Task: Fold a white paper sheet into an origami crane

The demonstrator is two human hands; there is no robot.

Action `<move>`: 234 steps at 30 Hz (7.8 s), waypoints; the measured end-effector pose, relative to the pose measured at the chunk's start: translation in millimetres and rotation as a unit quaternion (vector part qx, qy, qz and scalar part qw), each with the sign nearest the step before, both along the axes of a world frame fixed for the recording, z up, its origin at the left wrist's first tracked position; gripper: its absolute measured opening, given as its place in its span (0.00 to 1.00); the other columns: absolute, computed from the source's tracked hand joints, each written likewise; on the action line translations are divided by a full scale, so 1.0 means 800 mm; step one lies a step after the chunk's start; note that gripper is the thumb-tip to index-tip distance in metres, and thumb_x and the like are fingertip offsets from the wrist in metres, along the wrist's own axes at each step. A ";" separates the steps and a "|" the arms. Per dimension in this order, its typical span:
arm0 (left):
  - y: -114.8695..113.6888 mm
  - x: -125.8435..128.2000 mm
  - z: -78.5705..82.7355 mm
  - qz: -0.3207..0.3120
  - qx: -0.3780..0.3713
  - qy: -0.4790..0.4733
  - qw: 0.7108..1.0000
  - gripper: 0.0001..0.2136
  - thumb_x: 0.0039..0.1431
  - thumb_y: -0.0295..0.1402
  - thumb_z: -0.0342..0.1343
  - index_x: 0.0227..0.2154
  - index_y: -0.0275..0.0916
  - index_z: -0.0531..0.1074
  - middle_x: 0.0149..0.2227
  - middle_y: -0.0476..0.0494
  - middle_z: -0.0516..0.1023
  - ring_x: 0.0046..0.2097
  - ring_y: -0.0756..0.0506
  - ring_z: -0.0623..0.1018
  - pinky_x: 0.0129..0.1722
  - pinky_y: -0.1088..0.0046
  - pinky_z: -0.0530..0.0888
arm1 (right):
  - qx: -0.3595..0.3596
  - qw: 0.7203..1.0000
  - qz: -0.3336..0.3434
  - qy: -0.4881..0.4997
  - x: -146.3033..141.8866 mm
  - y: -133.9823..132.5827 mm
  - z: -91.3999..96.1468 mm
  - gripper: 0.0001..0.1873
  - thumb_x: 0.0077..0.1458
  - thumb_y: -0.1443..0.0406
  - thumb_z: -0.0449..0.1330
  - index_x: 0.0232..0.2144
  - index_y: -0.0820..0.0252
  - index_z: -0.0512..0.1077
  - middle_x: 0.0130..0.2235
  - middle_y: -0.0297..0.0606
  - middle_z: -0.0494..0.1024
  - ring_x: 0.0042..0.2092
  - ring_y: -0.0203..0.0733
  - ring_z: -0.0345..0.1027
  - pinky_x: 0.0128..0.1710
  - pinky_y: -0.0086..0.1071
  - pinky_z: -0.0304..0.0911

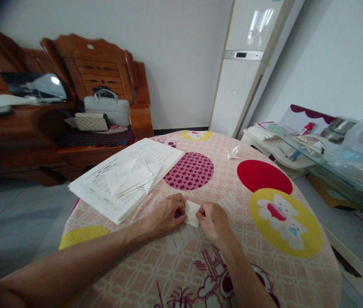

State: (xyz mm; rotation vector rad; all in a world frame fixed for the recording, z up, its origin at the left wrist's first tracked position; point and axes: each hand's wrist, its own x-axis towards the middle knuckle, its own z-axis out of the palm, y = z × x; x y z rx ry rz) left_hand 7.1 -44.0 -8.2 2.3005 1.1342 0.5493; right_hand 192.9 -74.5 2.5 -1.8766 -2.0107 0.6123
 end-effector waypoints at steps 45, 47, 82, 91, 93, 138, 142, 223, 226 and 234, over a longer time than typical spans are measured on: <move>0.025 -0.040 0.015 -0.233 0.004 -0.063 0.970 0.16 0.53 0.17 0.52 0.39 0.37 0.80 0.38 0.42 0.80 0.41 0.48 0.78 0.42 0.77 0.71 | 0.013 0.996 -0.034 -0.082 -0.013 -0.005 0.001 0.07 0.51 0.69 0.58 0.26 0.62 0.76 0.31 0.42 0.80 0.34 0.41 0.71 0.32 0.30 0.53; 0.027 -0.041 0.014 -0.236 0.004 -0.059 0.970 0.17 0.53 0.17 0.52 0.39 0.37 0.80 0.38 0.42 0.80 0.41 0.48 0.78 0.42 0.77 0.71 | 0.011 0.996 -0.034 -0.080 -0.013 -0.005 0.001 0.07 0.51 0.69 0.58 0.26 0.62 0.76 0.31 0.43 0.80 0.34 0.41 0.71 0.32 0.30 0.53; -0.015 -0.007 0.010 -0.038 0.066 0.088 0.993 0.07 0.59 0.28 0.49 0.27 0.34 0.70 0.40 0.38 0.71 0.39 0.46 0.73 0.41 0.71 0.72 | 0.022 0.997 -0.026 -0.075 -0.010 -0.006 -0.002 0.06 0.52 0.68 0.58 0.26 0.61 0.75 0.30 0.41 0.79 0.32 0.40 0.70 0.31 0.30 0.52; -0.010 -0.006 0.000 -0.009 0.039 0.028 0.999 0.06 0.52 0.24 0.53 0.22 0.35 0.69 0.37 0.41 0.71 0.36 0.48 0.72 0.40 0.73 0.72 | 0.020 0.997 -0.036 -0.073 -0.011 -0.005 -0.002 0.06 0.52 0.68 0.59 0.26 0.62 0.75 0.30 0.42 0.79 0.32 0.40 0.69 0.31 0.30 0.52; -0.009 -0.006 0.000 -0.009 0.032 0.014 0.999 0.06 0.52 0.23 0.53 0.21 0.35 0.68 0.36 0.42 0.71 0.36 0.48 0.72 0.38 0.74 0.71 | 0.021 0.997 -0.038 -0.068 -0.011 -0.005 -0.002 0.06 0.52 0.68 0.59 0.26 0.62 0.76 0.30 0.42 0.80 0.32 0.40 0.70 0.31 0.30 0.53; -0.004 -0.010 -0.008 -0.219 0.121 0.062 0.966 0.09 0.60 0.26 0.53 0.40 0.39 0.76 0.40 0.42 0.75 0.45 0.45 0.73 0.44 0.74 0.70 | -0.024 0.999 -0.029 0.020 0.006 -0.007 0.002 0.04 0.47 0.69 0.59 0.23 0.59 0.73 0.24 0.34 0.76 0.27 0.37 0.68 0.27 0.28 0.53; -0.004 -0.010 -0.008 -0.222 0.127 0.068 0.964 0.08 0.61 0.27 0.53 0.41 0.39 0.75 0.40 0.42 0.75 0.45 0.44 0.73 0.44 0.73 0.70 | -0.033 0.999 -0.038 0.017 0.002 -0.008 0.004 0.04 0.48 0.69 0.59 0.24 0.59 0.73 0.25 0.35 0.77 0.28 0.37 0.68 0.28 0.28 0.53; 0.014 -0.010 0.014 0.036 -0.381 -0.352 0.854 0.14 0.43 0.37 0.66 0.25 0.32 0.70 0.21 0.51 0.69 0.23 0.54 0.67 0.23 0.79 0.62 | -0.065 0.872 -0.007 0.485 -0.002 -0.002 -0.008 0.15 0.51 0.55 0.63 0.30 0.63 0.74 0.27 0.36 0.76 0.29 0.39 0.68 0.29 0.29 0.62; 0.013 -0.010 0.005 0.019 -0.409 -0.313 0.857 0.14 0.44 0.38 0.65 0.24 0.31 0.71 0.20 0.51 0.69 0.22 0.54 0.67 0.22 0.79 0.60 | -0.082 0.870 -0.037 0.485 -0.002 -0.002 -0.010 0.17 0.50 0.55 0.63 0.34 0.64 0.75 0.25 0.36 0.76 0.25 0.38 0.67 0.23 0.28 0.61; 0.017 -0.010 -0.011 0.001 -0.284 -0.268 0.921 0.15 0.49 0.30 0.59 0.41 0.33 0.71 0.26 0.50 0.75 0.24 0.52 0.73 0.25 0.78 0.67 | -0.141 0.933 -0.061 0.326 0.002 -0.005 -0.015 0.15 0.52 0.57 0.58 0.32 0.64 0.76 0.21 0.33 0.74 0.16 0.33 0.59 0.13 0.25 0.49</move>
